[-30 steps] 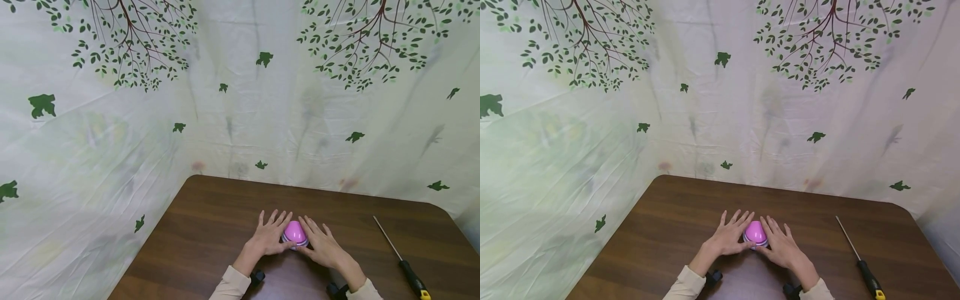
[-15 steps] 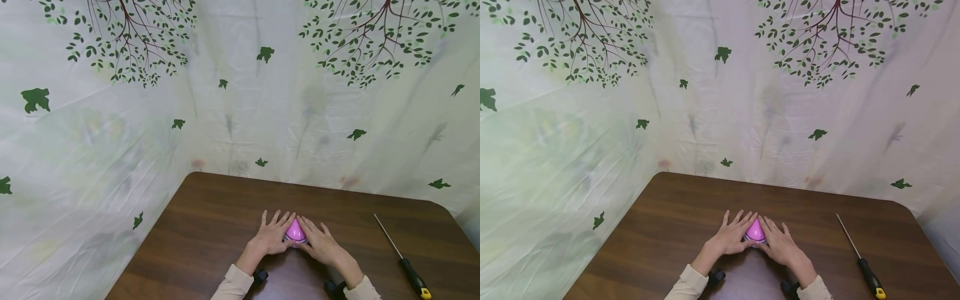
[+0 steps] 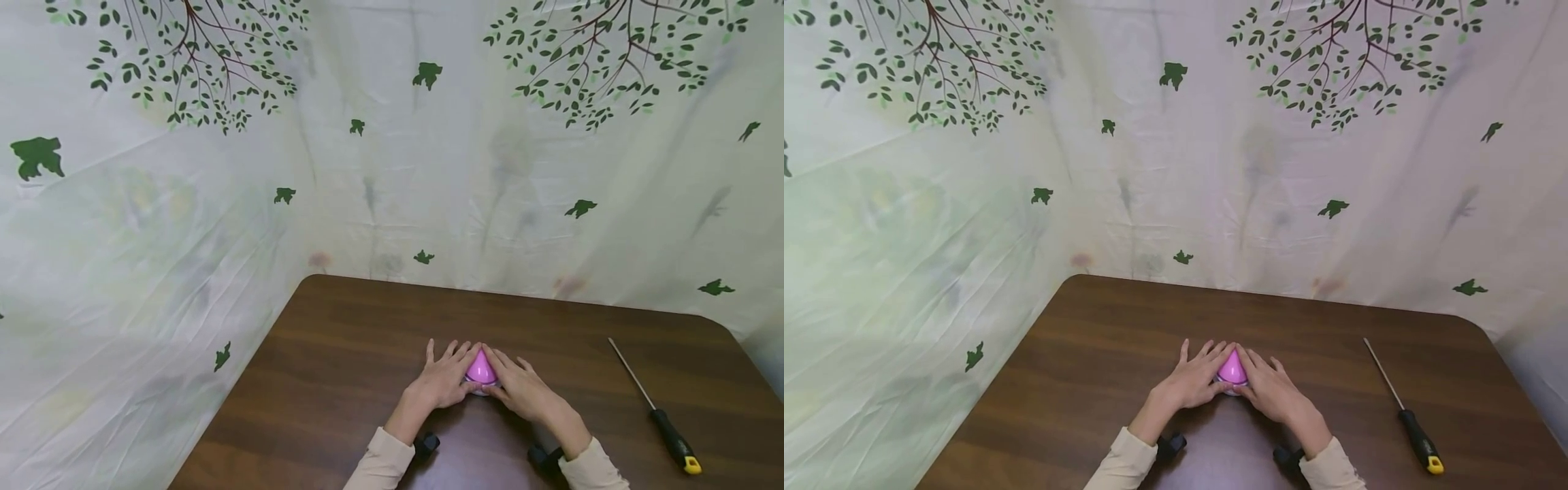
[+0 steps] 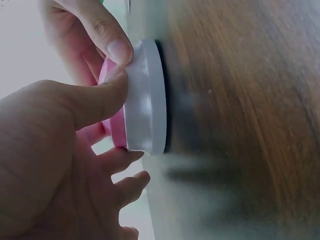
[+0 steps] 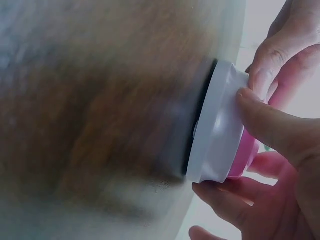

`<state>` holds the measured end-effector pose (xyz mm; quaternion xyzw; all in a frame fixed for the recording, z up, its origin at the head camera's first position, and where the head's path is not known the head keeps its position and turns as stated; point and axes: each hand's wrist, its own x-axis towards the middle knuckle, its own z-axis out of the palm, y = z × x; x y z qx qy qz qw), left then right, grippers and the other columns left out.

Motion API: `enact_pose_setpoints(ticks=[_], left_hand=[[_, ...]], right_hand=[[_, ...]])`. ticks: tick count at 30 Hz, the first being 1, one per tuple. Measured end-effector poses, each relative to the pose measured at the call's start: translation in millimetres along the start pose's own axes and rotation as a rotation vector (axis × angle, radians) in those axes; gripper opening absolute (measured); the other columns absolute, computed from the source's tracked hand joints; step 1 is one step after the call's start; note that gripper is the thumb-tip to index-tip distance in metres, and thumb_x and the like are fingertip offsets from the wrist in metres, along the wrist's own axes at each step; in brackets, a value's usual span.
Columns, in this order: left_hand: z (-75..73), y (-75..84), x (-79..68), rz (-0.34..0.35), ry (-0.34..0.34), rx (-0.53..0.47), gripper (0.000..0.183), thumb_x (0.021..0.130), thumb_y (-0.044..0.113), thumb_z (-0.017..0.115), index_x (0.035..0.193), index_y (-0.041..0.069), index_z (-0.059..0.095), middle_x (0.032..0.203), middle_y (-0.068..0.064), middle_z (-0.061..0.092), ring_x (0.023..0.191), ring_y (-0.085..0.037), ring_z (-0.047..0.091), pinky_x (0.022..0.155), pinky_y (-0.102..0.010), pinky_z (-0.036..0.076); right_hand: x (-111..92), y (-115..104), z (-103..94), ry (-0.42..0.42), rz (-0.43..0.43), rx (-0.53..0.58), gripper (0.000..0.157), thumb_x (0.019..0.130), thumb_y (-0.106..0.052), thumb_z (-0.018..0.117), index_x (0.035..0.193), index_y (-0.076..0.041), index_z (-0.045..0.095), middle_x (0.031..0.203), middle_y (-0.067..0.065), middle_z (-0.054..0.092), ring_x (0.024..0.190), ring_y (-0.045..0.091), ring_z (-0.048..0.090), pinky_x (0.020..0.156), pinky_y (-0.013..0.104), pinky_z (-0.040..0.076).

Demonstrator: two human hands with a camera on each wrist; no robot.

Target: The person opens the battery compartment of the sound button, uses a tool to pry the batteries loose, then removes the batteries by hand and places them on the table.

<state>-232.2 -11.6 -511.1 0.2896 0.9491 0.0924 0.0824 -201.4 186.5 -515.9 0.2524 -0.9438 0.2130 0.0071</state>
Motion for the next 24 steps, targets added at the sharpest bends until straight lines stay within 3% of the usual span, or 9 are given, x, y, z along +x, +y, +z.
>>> enact_pose_setpoints(ticks=[14, 24], left_hand=[[3.7, -3.7, 0.2, 0.023, 0.040, -0.067, 0.074, 0.102, 0.047, 0.059, 0.165, 0.020, 0.030, 0.164, -0.006, 0.043, 0.153, -0.031, 0.039, 0.124, -0.070, 0.016], [-3.4, -8.9, -1.1, 0.062, 0.081, -0.173, 0.067, 0.106, 0.039, 0.055, 0.164, 0.019, 0.031, 0.164, -0.010, 0.043, 0.153, -0.026, 0.040, 0.122, -0.071, 0.018]], right_hand=[[-1.6, 1.2, 2.5, 0.042, -0.030, -0.006, 0.067, 0.100, -0.022, 0.067, 0.153, 0.009, 0.040, 0.148, 0.029, 0.054, 0.136, 0.047, 0.054, 0.107, 0.072, 0.039], [0.6, 2.3, 0.1, 0.145, -0.077, -0.004, 0.061, 0.100, -0.018, 0.069, 0.151, 0.006, 0.046, 0.139, 0.027, 0.059, 0.126, 0.043, 0.061, 0.103, 0.065, 0.046]])
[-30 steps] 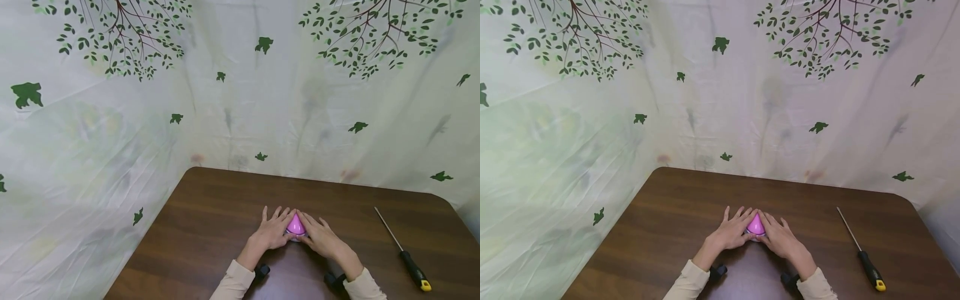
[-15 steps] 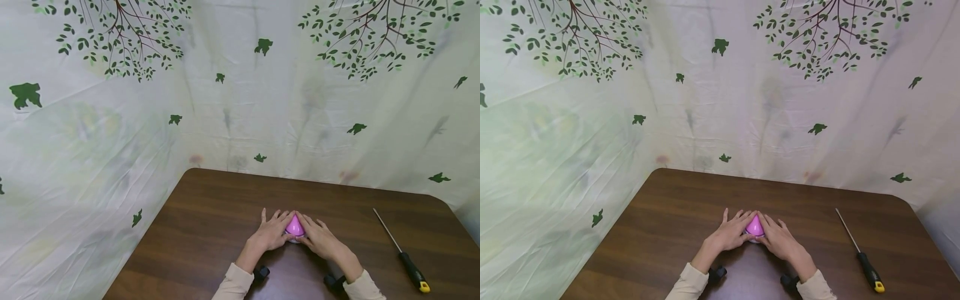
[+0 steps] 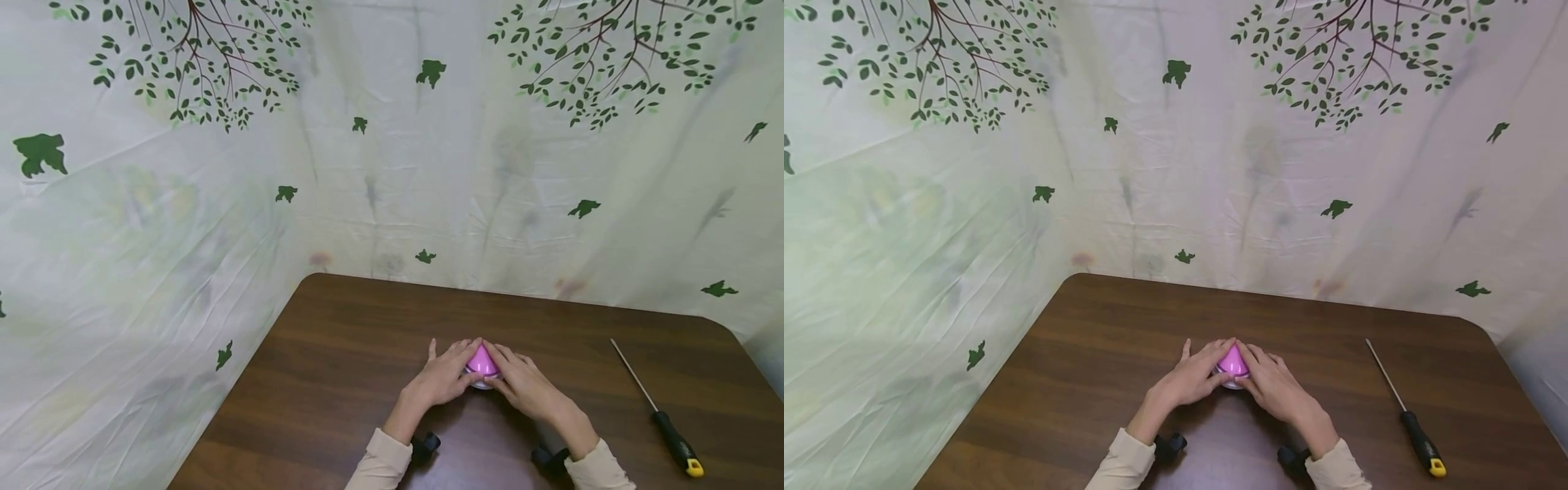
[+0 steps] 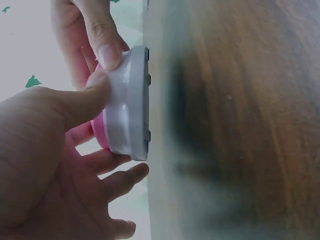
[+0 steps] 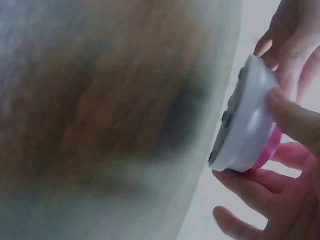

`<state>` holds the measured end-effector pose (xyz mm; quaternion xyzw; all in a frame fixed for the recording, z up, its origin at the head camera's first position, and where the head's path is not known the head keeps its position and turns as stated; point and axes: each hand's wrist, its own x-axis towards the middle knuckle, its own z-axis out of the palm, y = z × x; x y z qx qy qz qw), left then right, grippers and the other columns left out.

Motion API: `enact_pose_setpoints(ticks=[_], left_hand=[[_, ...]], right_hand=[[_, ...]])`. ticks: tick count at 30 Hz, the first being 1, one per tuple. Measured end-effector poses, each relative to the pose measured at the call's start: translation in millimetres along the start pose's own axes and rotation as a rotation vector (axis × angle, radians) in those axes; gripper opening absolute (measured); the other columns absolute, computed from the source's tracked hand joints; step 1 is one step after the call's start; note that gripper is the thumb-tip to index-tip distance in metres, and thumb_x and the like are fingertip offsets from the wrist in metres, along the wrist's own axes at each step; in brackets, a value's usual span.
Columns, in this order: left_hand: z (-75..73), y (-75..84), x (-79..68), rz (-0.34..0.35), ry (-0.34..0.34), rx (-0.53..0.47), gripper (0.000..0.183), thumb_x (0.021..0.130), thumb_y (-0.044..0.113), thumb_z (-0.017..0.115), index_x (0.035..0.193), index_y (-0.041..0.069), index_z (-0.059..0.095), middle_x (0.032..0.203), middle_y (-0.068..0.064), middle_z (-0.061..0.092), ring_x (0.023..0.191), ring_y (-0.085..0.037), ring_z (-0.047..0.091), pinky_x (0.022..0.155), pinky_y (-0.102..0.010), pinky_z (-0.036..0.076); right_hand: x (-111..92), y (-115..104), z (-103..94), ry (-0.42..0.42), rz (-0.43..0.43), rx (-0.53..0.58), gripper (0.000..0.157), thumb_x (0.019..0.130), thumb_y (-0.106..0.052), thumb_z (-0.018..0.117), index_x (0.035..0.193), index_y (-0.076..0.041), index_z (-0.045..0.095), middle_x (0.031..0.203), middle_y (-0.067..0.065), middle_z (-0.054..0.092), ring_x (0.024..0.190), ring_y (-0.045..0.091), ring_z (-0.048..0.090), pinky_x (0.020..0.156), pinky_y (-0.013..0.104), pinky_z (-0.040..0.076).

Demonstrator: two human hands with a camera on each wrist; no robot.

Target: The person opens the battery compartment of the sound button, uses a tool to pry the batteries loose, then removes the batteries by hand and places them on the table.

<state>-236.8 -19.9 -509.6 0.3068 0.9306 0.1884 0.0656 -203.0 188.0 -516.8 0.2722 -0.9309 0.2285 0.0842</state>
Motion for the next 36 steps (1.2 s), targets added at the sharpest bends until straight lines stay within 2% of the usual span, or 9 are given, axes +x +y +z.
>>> enact_pose_setpoints(ticks=[5, 9, 11, 14, 17, 21, 27, 32, 36], left_hand=[[-8.8, -0.7, -0.1, 0.056, 0.033, -0.109, 0.063, 0.107, 0.035, 0.056, 0.164, 0.021, 0.032, 0.165, -0.008, 0.042, 0.153, -0.021, 0.040, 0.121, -0.070, 0.024], [-14.8, 0.9, 0.0, 0.119, 0.090, -0.108, 0.062, 0.108, 0.037, 0.053, 0.164, 0.023, 0.032, 0.161, -0.005, 0.045, 0.144, -0.017, 0.051, 0.118, -0.056, 0.037], [-16.4, 2.1, 0.3, 0.144, 0.134, -0.101, 0.060, 0.108, 0.038, 0.053, 0.163, 0.023, 0.034, 0.158, -0.003, 0.050, 0.138, -0.015, 0.057, 0.110, -0.046, 0.043], [-18.3, 4.1, 0.7, 0.160, 0.195, -0.139, 0.056, 0.108, 0.036, 0.054, 0.161, 0.023, 0.040, 0.152, -0.001, 0.056, 0.130, -0.015, 0.062, 0.097, -0.035, 0.043], [-19.7, 5.0, 1.4, 0.161, 0.243, -0.195, 0.054, 0.106, 0.032, 0.058, 0.158, 0.022, 0.046, 0.146, 0.001, 0.062, 0.125, -0.016, 0.066, 0.090, -0.029, 0.038], [-21.2, 5.5, 2.0, 0.142, 0.262, -0.237, 0.054, 0.105, 0.033, 0.060, 0.156, 0.022, 0.048, 0.144, 0.002, 0.064, 0.124, -0.015, 0.067, 0.092, -0.030, 0.040], [-24.9, 6.2, 0.8, 0.115, 0.254, -0.308, 0.053, 0.105, 0.038, 0.058, 0.156, 0.024, 0.048, 0.147, 0.002, 0.063, 0.129, -0.015, 0.064, 0.103, -0.041, 0.043], [-27.6, 5.2, -0.2, 0.152, 0.261, -0.380, 0.051, 0.108, 0.035, 0.055, 0.156, 0.022, 0.049, 0.150, 0.001, 0.061, 0.128, -0.016, 0.064, 0.110, -0.041, 0.048], [-30.7, 5.0, -2.1, 0.174, 0.246, -0.427, 0.050, 0.107, 0.035, 0.056, 0.156, 0.026, 0.049, 0.154, 0.001, 0.056, 0.135, -0.016, 0.060, 0.114, -0.042, 0.048]], right_hand=[[2.6, 0.9, -5.5, 0.056, -0.016, 0.018, 0.060, 0.100, -0.019, 0.069, 0.150, 0.006, 0.047, 0.136, 0.023, 0.061, 0.121, 0.037, 0.065, 0.100, 0.060, 0.049], [4.6, 3.1, -10.2, 0.116, -0.018, 0.024, 0.058, 0.100, -0.016, 0.068, 0.151, 0.004, 0.048, 0.135, 0.020, 0.063, 0.120, 0.034, 0.065, 0.096, 0.056, 0.050], [5.4, 4.0, -12.4, 0.150, -0.017, 0.030, 0.056, 0.100, -0.014, 0.068, 0.150, 0.002, 0.049, 0.133, 0.019, 0.063, 0.119, 0.033, 0.065, 0.094, 0.055, 0.051], [6.4, 4.1, -15.8, 0.200, -0.022, 0.034, 0.055, 0.099, -0.011, 0.069, 0.150, -0.001, 0.051, 0.131, 0.017, 0.064, 0.118, 0.032, 0.066, 0.091, 0.053, 0.050], [7.6, 3.1, -18.4, 0.244, -0.036, 0.022, 0.055, 0.097, -0.011, 0.071, 0.149, -0.004, 0.054, 0.129, 0.015, 0.066, 0.115, 0.031, 0.067, 0.088, 0.050, 0.050], [7.6, 2.2, -21.1, 0.270, -0.053, 0.011, 0.058, 0.095, -0.012, 0.074, 0.148, -0.007, 0.055, 0.129, 0.014, 0.067, 0.114, 0.031, 0.067, 0.087, 0.050, 0.051], [6.4, 1.4, -23.2, 0.251, -0.047, 0.034, 0.068, 0.091, -0.017, 0.079, 0.152, -0.010, 0.051, 0.133, 0.014, 0.066, 0.117, 0.033, 0.066, 0.091, 0.056, 0.053], [6.7, 1.2, -22.4, 0.256, -0.020, 0.066, 0.067, 0.093, -0.017, 0.078, 0.153, -0.014, 0.050, 0.133, 0.013, 0.065, 0.117, 0.034, 0.065, 0.092, 0.057, 0.054], [6.8, 1.7, -22.4, 0.271, 0.007, 0.104, 0.062, 0.095, -0.017, 0.075, 0.152, -0.015, 0.052, 0.131, 0.010, 0.067, 0.114, 0.030, 0.066, 0.090, 0.054, 0.056]])
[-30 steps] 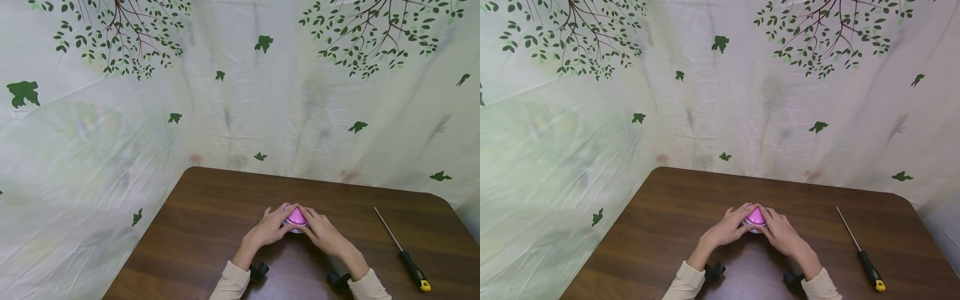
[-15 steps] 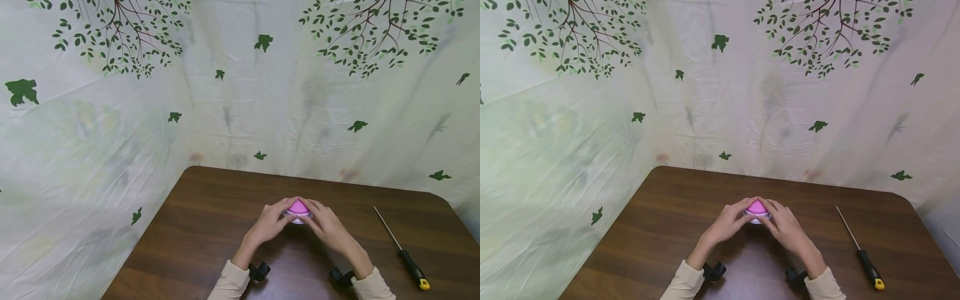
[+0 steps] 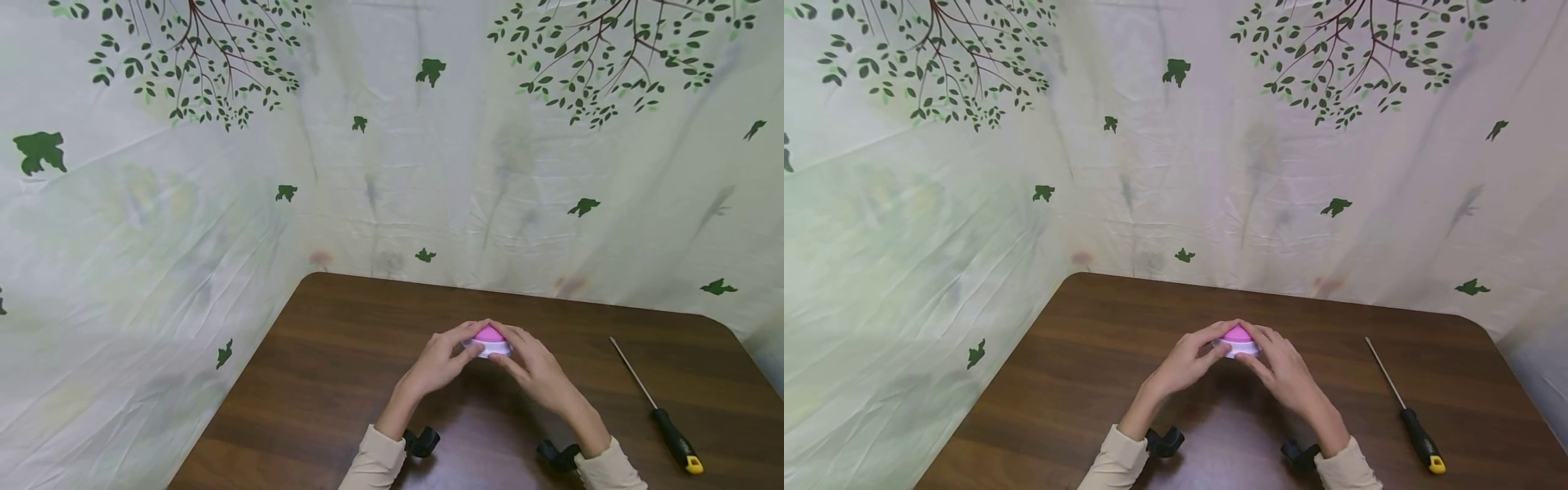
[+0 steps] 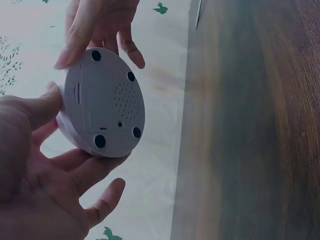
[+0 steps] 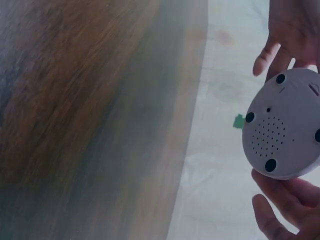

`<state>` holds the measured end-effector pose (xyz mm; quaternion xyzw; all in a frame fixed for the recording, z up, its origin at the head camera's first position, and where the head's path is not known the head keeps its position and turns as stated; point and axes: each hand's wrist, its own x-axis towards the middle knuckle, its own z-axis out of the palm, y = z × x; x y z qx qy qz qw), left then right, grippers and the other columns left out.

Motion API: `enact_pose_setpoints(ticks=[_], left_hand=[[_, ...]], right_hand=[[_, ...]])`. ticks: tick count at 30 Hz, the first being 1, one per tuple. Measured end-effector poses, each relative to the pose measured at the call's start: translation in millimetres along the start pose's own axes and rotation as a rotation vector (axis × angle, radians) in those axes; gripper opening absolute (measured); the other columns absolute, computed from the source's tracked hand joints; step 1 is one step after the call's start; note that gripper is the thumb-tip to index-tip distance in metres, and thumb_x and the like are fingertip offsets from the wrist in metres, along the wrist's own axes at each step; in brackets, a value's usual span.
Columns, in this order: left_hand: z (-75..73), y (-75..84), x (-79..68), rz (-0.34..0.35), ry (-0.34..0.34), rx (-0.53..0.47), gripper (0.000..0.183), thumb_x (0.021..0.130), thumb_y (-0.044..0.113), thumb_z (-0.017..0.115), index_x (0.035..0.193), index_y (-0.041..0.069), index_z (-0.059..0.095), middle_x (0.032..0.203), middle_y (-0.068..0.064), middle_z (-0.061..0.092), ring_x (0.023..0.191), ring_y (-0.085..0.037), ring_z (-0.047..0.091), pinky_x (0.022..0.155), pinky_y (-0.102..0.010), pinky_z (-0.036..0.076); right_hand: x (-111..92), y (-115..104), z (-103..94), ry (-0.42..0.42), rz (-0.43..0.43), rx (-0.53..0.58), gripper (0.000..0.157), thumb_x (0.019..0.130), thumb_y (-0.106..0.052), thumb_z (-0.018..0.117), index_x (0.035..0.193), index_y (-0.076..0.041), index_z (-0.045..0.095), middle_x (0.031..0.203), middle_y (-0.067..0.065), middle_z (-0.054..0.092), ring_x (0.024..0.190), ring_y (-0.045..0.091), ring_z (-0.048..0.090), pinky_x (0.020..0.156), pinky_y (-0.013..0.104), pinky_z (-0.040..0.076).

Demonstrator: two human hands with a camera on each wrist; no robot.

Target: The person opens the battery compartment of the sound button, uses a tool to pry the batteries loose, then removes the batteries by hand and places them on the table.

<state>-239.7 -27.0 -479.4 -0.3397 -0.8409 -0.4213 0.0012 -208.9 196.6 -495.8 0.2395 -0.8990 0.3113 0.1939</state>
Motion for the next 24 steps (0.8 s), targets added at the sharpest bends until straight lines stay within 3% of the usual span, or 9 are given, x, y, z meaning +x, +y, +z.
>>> enact_pose_setpoints(ticks=[9, 14, 21, 24], left_hand=[[-1.7, 0.5, -1.2, 0.020, -0.033, -0.066, 0.050, 0.106, 0.032, 0.058, 0.155, 0.030, 0.049, 0.156, 0.004, 0.053, 0.144, -0.017, 0.052, 0.118, -0.040, 0.044], [-2.1, 0.4, -2.2, 0.030, -0.033, -0.111, 0.048, 0.108, 0.034, 0.053, 0.156, 0.029, 0.049, 0.156, 0.004, 0.053, 0.142, -0.015, 0.053, 0.117, -0.038, 0.045], [-3.5, 0.1, -3.9, -0.019, -0.062, -0.140, 0.049, 0.109, 0.035, 0.052, 0.157, 0.035, 0.044, 0.157, 0.007, 0.050, 0.138, -0.012, 0.056, 0.114, -0.036, 0.047], [-4.1, 0.3, -4.1, -0.043, -0.066, -0.150, 0.049, 0.109, 0.034, 0.052, 0.157, 0.037, 0.044, 0.157, 0.009, 0.050, 0.136, -0.012, 0.057, 0.113, -0.034, 0.048]], right_hand=[[-1.7, 3.2, -3.5, 0.018, 0.073, 0.160, 0.051, 0.097, -0.013, 0.071, 0.147, -0.012, 0.059, 0.123, 0.006, 0.072, 0.102, 0.006, 0.066, 0.085, 0.025, 0.060], [-1.8, 1.3, -7.9, -0.016, 0.159, 0.252, 0.045, 0.103, -0.018, 0.065, 0.148, -0.014, 0.059, 0.124, 0.011, 0.073, 0.091, 0.015, 0.070, 0.076, 0.025, 0.057], [-1.2, 1.4, -13.8, -0.106, 0.182, 0.262, 0.046, 0.109, -0.022, 0.053, 0.155, -0.021, 0.050, 0.151, 0.011, 0.059, 0.124, 0.023, 0.065, 0.095, 0.021, 0.054], [-1.2, 1.2, -14.8, -0.119, 0.168, 0.274, 0.047, 0.109, -0.020, 0.052, 0.156, -0.021, 0.049, 0.152, 0.011, 0.057, 0.125, 0.022, 0.064, 0.095, 0.021, 0.054]])
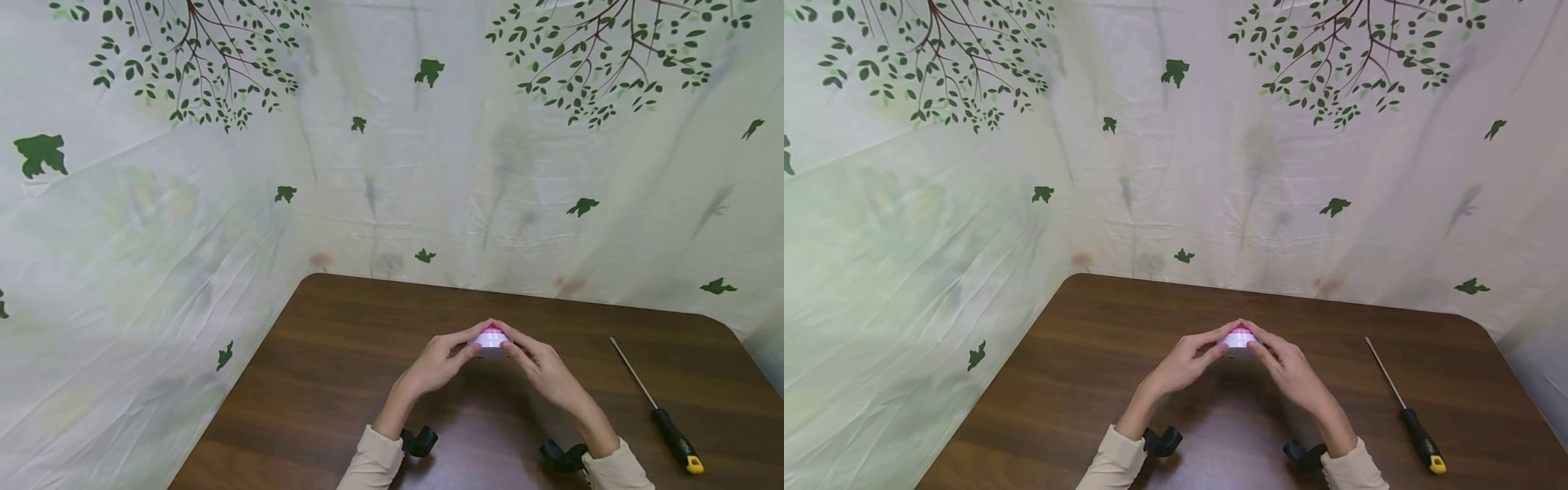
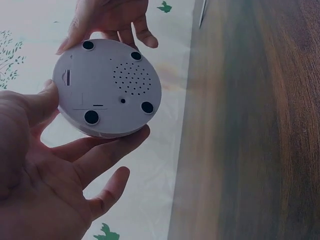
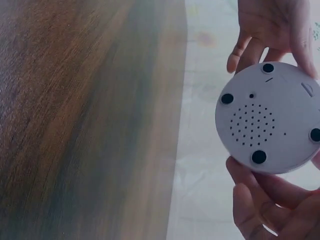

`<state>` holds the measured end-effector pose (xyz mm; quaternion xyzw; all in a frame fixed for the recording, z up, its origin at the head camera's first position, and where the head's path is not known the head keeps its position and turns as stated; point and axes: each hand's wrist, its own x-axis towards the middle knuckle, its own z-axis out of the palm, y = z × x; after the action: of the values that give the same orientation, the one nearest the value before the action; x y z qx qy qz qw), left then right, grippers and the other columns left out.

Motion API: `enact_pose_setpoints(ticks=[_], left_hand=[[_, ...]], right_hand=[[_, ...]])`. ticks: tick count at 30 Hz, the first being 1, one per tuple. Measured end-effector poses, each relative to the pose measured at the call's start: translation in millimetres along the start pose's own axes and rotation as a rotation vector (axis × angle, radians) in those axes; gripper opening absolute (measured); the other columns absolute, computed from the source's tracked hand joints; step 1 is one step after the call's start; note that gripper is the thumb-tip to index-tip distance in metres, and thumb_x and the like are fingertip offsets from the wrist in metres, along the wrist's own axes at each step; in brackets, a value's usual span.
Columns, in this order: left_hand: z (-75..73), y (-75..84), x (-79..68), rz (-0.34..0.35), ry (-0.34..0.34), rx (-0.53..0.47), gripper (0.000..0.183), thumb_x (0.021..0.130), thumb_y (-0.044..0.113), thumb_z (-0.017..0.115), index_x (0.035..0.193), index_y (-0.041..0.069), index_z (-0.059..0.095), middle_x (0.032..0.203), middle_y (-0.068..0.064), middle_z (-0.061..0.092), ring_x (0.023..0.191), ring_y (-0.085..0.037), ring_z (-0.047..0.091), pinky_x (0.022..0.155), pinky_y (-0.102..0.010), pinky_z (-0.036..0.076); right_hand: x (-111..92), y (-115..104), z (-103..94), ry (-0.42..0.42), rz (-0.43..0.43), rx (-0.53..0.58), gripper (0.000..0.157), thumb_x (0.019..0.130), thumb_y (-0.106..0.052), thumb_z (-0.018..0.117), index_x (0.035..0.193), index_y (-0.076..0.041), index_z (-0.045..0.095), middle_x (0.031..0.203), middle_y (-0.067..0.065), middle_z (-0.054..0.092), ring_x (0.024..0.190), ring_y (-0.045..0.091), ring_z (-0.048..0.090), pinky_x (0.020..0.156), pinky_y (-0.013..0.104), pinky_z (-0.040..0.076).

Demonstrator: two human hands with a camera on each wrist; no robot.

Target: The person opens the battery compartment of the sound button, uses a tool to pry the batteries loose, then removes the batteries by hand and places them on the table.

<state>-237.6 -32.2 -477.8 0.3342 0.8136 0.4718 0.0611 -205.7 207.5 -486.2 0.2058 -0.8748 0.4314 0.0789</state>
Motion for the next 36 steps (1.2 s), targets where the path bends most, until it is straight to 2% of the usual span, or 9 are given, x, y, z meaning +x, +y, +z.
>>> enact_pose_setpoints(ticks=[4, 9, 12, 15, 20, 22, 27, 29, 36], left_hand=[[1.1, -0.9, 0.7, -0.002, 0.005, 0.001, 0.048, 0.110, 0.031, 0.051, 0.157, 0.035, 0.044, 0.156, 0.008, 0.052, 0.129, -0.011, 0.060, 0.109, -0.031, 0.050], [1.2, -1.1, 2.2, -0.001, 0.010, -0.044, 0.047, 0.110, 0.022, 0.049, 0.156, 0.032, 0.047, 0.157, 0.008, 0.051, 0.139, -0.012, 0.055, 0.115, -0.034, 0.047], [0.4, -1.0, 3.2, 0.004, 0.011, -0.079, 0.047, 0.110, 0.018, 0.049, 0.155, 0.032, 0.049, 0.157, 0.009, 0.051, 0.142, -0.011, 0.052, 0.115, -0.034, 0.046], [-0.3, -1.3, 4.3, 0.019, 0.011, -0.115, 0.046, 0.110, 0.015, 0.048, 0.154, 0.030, 0.051, 0.156, 0.009, 0.053, 0.143, -0.010, 0.050, 0.115, -0.032, 0.046], [-1.6, -1.5, 4.2, 0.028, -0.001, -0.174, 0.044, 0.110, 0.013, 0.047, 0.153, 0.025, 0.053, 0.155, 0.006, 0.055, 0.141, -0.009, 0.051, 0.111, -0.025, 0.046], [-1.8, -1.6, 4.1, 0.030, -0.006, -0.193, 0.044, 0.110, 0.013, 0.047, 0.153, 0.022, 0.053, 0.155, 0.004, 0.055, 0.141, -0.010, 0.051, 0.110, -0.023, 0.046], [-2.0, -1.8, 4.7, 0.032, -0.017, -0.263, 0.043, 0.111, 0.013, 0.047, 0.153, 0.012, 0.052, 0.156, -0.007, 0.054, 0.140, -0.017, 0.052, 0.107, -0.020, 0.046], [-2.4, -1.8, 5.1, 0.018, -0.020, -0.298, 0.043, 0.111, 0.013, 0.046, 0.154, 0.010, 0.051, 0.156, -0.009, 0.053, 0.139, -0.017, 0.052, 0.105, -0.018, 0.047], [-4.1, 0.3, 5.1, -0.026, -0.025, -0.377, 0.045, 0.111, 0.013, 0.046, 0.156, 0.009, 0.047, 0.161, -0.008, 0.047, 0.147, -0.020, 0.045, 0.108, -0.015, 0.043]], right_hand=[[0.0, 0.9, 0.8, -0.004, -0.010, 0.035, 0.045, 0.111, -0.018, 0.049, 0.155, -0.018, 0.050, 0.151, 0.013, 0.058, 0.118, 0.009, 0.063, 0.085, 0.025, 0.057], [1.3, 3.5, 1.3, -0.024, 0.006, 0.147, 0.042, 0.112, -0.018, 0.045, 0.154, -0.016, 0.051, 0.153, 0.016, 0.055, 0.117, -0.007, 0.056, 0.076, 0.030, 0.060], [1.6, 4.8, -0.8, -0.034, 0.012, 0.210, 0.042, 0.113, -0.018, 0.043, 0.154, -0.016, 0.052, 0.154, 0.016, 0.054, 0.115, -0.010, 0.055, 0.075, 0.032, 0.061], [1.8, 5.5, -4.2, -0.038, 0.010, 0.251, 0.041, 0.113, -0.017, 0.042, 0.152, -0.016, 0.054, 0.150, 0.007, 0.059, 0.106, -0.005, 0.057, 0.071, 0.033, 0.059], [2.8, 6.6, -7.7, -0.030, -0.005, 0.298, 0.039, 0.112, -0.014, 0.042, 0.148, -0.010, 0.057, 0.136, -0.021, 0.063, 0.095, 0.002, 0.058, 0.065, 0.032, 0.053], [3.2, 7.7, -8.4, -0.025, -0.012, 0.307, 0.039, 0.112, -0.013, 0.043, 0.147, -0.008, 0.058, 0.132, -0.026, 0.063, 0.089, 0.004, 0.058, 0.062, 0.032, 0.051], [3.3, 10.6, -9.7, -0.010, -0.045, 0.327, 0.038, 0.112, -0.009, 0.042, 0.146, -0.003, 0.058, 0.126, -0.024, 0.066, 0.071, 0.018, 0.055, 0.056, 0.036, 0.048], [3.0, 10.7, -10.2, -0.009, -0.057, 0.342, 0.039, 0.112, -0.008, 0.042, 0.147, -0.002, 0.057, 0.127, -0.023, 0.066, 0.071, 0.020, 0.054, 0.055, 0.036, 0.048], [1.5, 8.8, -10.8, 0.024, -0.064, 0.386, 0.039, 0.111, -0.006, 0.043, 0.148, -0.002, 0.055, 0.127, -0.020, 0.067, 0.070, 0.014, 0.057, 0.055, 0.036, 0.049]])
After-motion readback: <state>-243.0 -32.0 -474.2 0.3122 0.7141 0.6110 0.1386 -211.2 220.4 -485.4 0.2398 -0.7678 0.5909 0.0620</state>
